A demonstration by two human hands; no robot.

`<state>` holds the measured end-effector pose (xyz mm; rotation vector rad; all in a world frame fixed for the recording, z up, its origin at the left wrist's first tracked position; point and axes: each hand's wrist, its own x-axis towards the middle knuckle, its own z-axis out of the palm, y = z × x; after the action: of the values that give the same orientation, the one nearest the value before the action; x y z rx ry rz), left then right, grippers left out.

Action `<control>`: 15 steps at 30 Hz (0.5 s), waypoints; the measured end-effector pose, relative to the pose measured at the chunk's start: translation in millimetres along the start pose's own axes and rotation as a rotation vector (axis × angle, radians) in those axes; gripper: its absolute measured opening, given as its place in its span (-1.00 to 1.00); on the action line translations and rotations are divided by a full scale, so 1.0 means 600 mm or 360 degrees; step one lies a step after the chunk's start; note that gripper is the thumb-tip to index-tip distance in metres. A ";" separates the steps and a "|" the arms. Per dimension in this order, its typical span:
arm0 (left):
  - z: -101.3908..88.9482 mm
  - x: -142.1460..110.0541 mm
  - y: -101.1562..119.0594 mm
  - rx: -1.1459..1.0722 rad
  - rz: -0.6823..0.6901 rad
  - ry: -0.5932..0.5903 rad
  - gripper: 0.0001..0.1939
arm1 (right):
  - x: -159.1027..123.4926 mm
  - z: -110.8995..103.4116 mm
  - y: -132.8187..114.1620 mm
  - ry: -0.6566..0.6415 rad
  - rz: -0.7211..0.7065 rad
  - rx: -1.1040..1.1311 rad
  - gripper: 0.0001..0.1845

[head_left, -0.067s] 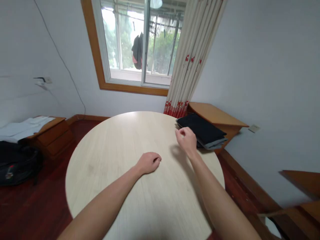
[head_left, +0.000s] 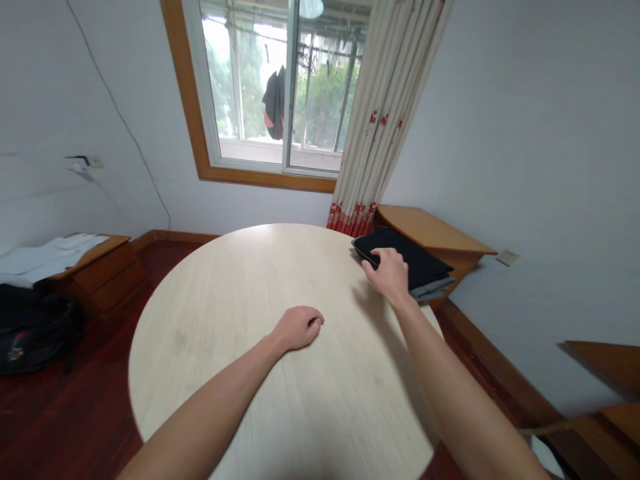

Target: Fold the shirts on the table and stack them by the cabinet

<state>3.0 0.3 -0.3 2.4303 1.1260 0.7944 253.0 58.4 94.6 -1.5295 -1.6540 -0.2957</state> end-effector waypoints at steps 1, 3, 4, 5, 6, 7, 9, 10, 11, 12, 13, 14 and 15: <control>0.002 0.001 0.001 -0.0008 0.0006 -0.0007 -0.71 | 0.018 -0.005 0.025 -0.0003 0.0036 -0.0109 -0.67; 0.003 0.002 0.003 -0.0025 0.0012 -0.0023 -0.71 | 0.046 -0.014 0.066 -0.0116 0.0173 -0.0264 -0.51; 0.003 0.002 0.003 -0.0031 0.0010 -0.0027 -0.71 | 0.058 -0.018 0.081 -0.0206 0.0278 -0.0304 -0.50; 0.002 0.001 0.003 -0.0035 0.0005 -0.0029 -0.71 | 0.068 -0.022 0.092 -0.0305 0.0378 -0.0319 -0.52; 0.000 0.000 0.003 -0.0040 0.0002 -0.0032 -0.71 | 0.079 -0.026 0.101 -0.0393 0.0464 -0.0318 -0.55; -0.003 -0.002 0.002 -0.0048 -0.0002 -0.0032 -0.71 | 0.089 -0.029 0.105 -0.0456 0.0519 -0.0307 -0.59; -0.010 -0.005 0.000 -0.0080 -0.0004 -0.0030 -0.70 | 0.109 -0.035 0.103 -0.0482 0.0543 -0.0292 -0.64; -0.015 -0.007 -0.001 -0.0100 -0.0007 -0.0028 -0.70 | 0.119 -0.039 0.096 -0.0453 0.0529 -0.0296 -0.66; -0.019 -0.009 -0.002 -0.0120 -0.0021 -0.0012 -0.71 | 0.126 -0.042 0.083 -0.0414 0.0513 -0.0302 -0.69; -0.024 -0.010 -0.004 -0.0144 -0.0050 0.0017 -0.71 | 0.131 -0.045 0.065 -0.0354 0.0477 -0.0307 -0.75; -0.029 -0.011 -0.007 -0.0182 -0.0091 0.0063 -0.72 | 0.131 -0.047 0.042 -0.0281 0.0414 -0.0310 -0.82; -0.033 -0.011 -0.010 -0.0251 -0.0144 0.0128 -0.72 | 0.126 -0.048 0.015 -0.0212 0.0339 -0.0303 -0.89; -0.036 -0.010 -0.015 -0.0363 -0.0208 0.0210 -0.69 | 0.115 -0.046 -0.015 -0.0110 0.0201 -0.0293 -0.89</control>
<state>-19.0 3.1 10.0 2.1217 1.1588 0.9940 263.0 86.7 163.6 -1.7918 -1.6110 -0.3380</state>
